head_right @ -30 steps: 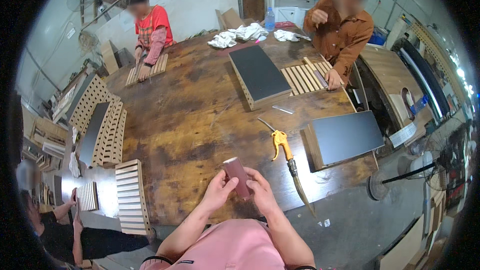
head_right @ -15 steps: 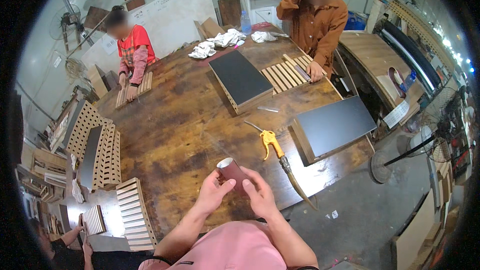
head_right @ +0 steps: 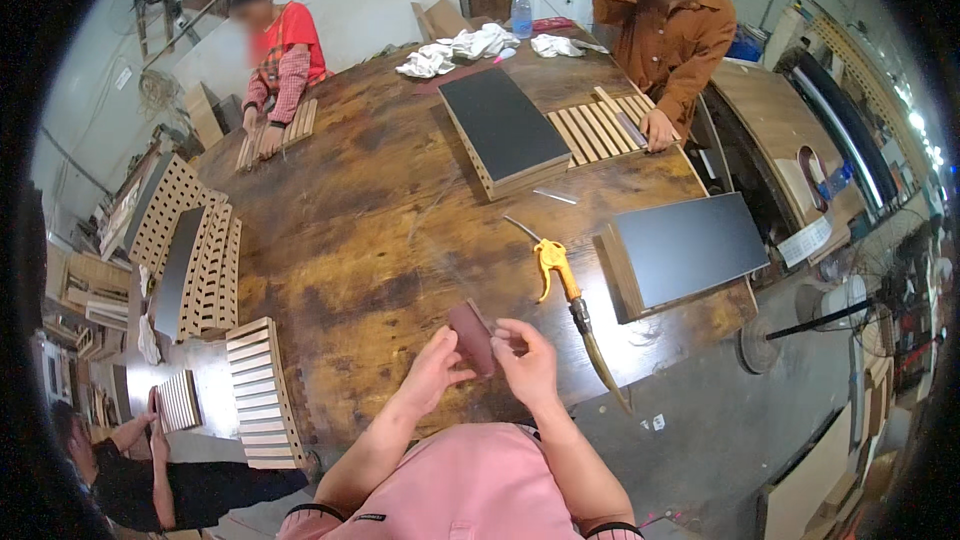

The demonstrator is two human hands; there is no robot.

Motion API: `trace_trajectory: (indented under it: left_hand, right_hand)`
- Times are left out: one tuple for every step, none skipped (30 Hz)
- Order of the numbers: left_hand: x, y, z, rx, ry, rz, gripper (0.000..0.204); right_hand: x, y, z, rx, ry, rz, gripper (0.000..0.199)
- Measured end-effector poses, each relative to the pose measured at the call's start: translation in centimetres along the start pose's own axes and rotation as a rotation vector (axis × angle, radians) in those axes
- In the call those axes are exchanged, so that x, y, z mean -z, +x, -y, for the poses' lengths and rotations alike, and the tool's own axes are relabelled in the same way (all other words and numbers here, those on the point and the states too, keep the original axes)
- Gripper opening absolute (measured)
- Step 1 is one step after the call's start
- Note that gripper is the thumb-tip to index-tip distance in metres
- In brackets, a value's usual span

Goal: The person wraps sandpaper around a small wooden block by hand, then sands the slats and edges of wooden panels using the sanding block.

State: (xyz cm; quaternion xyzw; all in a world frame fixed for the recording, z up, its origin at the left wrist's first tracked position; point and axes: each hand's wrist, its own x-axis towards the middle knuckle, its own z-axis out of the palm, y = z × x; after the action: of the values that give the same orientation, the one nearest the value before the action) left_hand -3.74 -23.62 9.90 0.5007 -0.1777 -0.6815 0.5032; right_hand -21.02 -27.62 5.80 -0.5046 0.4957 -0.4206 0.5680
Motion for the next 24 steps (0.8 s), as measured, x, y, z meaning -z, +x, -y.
trace_trajectory:
  left_hand:
    - [-0.8,-0.3,-0.2,0.007,0.106,-0.047,0.039]
    - [-1.1,-0.4,-0.3,0.014,0.212,-0.094,0.046]
    - [-0.4,0.1,0.3,0.011,0.206,-0.100,0.046]
    - [0.7,1.0,1.5,-0.073,0.264,-0.084,0.044]
    - [1.6,1.8,2.5,-0.158,0.324,-0.067,0.041]
    - [2.4,2.3,3.0,-0.158,0.301,-0.067,0.044]
    - [2.6,2.2,2.9,-0.159,0.300,-0.067,0.044]
    - [2.8,2.0,2.7,-0.115,0.104,0.008,0.044]
    - [2.7,1.6,2.4,-0.071,-0.093,0.080,0.045]
    - [2.3,1.2,1.7,0.026,-0.138,0.066,0.048]
    - [2.5,1.3,1.9,0.027,-0.141,0.065,0.048]
    - [2.6,1.6,2.3,0.036,-0.165,0.081,0.050]
    - [2.6,1.8,2.6,0.046,-0.190,0.098,0.052]
    - [2.8,1.9,2.8,0.046,-0.194,0.098,0.052]
    - [2.9,2.0,2.9,0.040,-0.193,0.130,0.054]
    - [3.0,2.2,3.0,0.035,-0.191,0.163,0.056]
    - [3.2,2.3,3.2,0.038,-0.192,0.168,0.056]
    - [3.4,2.5,3.3,0.044,-0.146,0.197,0.054]
    - [3.4,2.6,3.4,0.050,-0.099,0.226,0.051]
    - [3.4,2.9,3.4,0.050,-0.099,0.231,0.051]
    - [3.4,3.1,3.3,0.015,0.153,0.222,0.048]
    - [3.3,3.2,3.2,-0.020,0.405,0.214,0.045]
    - [3.6,3.6,3.4,-0.018,0.404,0.218,0.045]
    - [4.1,4.3,3.7,-0.027,0.436,0.188,0.044]
  right_hand:
    - [-0.5,0.0,0.1,0.072,-0.105,-0.012,0.036]
    - [-1.0,-0.1,0.0,0.071,-0.108,-0.004,0.036]
    - [-1.5,-0.2,0.0,0.082,-0.158,0.008,0.038]
    - [-2.0,-0.2,0.1,0.095,-0.208,0.023,0.039]
    - [-2.3,-0.2,0.2,0.110,-0.258,0.036,0.040]
    - [-2.0,0.2,-0.1,0.025,-0.156,0.118,0.035]
    - [-1.4,0.5,-0.8,0.026,-0.158,0.119,0.035]
    - [-0.7,1.0,-1.6,-0.106,-0.050,0.080,0.032]
    - [-0.3,1.2,-1.8,-0.238,0.057,0.043,0.030]
    - [-0.1,1.1,-2.0,-0.281,0.213,0.011,0.025]
    - [-0.2,1.1,-2.2,-0.282,0.211,0.011,0.025]
    - [-0.2,1.1,-2.1,-0.246,0.187,0.003,0.025]
    - [-0.3,1.1,-1.9,-0.209,0.163,-0.007,0.026]
    - [-0.4,0.9,-1.7,-0.210,0.159,-0.006,0.026]
    - [-0.7,0.6,-0.8,-0.156,0.078,0.016,0.028]
    - [-0.8,0.4,-0.3,-0.103,-0.003,0.038,0.032]
    - [-0.5,0.6,-0.6,-0.103,-0.006,0.033,0.032]
    - [0.0,1.0,-0.9,-0.081,-0.074,0.013,0.037]
    - [0.6,1.3,-1.1,-0.059,-0.143,-0.008,0.043]
    - [1.3,1.5,-1.1,-0.078,-0.092,-0.099,0.046]
    - [2.6,1.9,-0.8,0.038,-0.225,-0.185,0.047]
    - [3.8,2.2,-1.1,0.073,-0.195,-0.274,0.046]
    - [4.9,2.5,-1.4,0.109,-0.165,-0.364,0.044]
    - [6.3,2.5,-1.4,0.152,-0.146,-0.391,0.044]
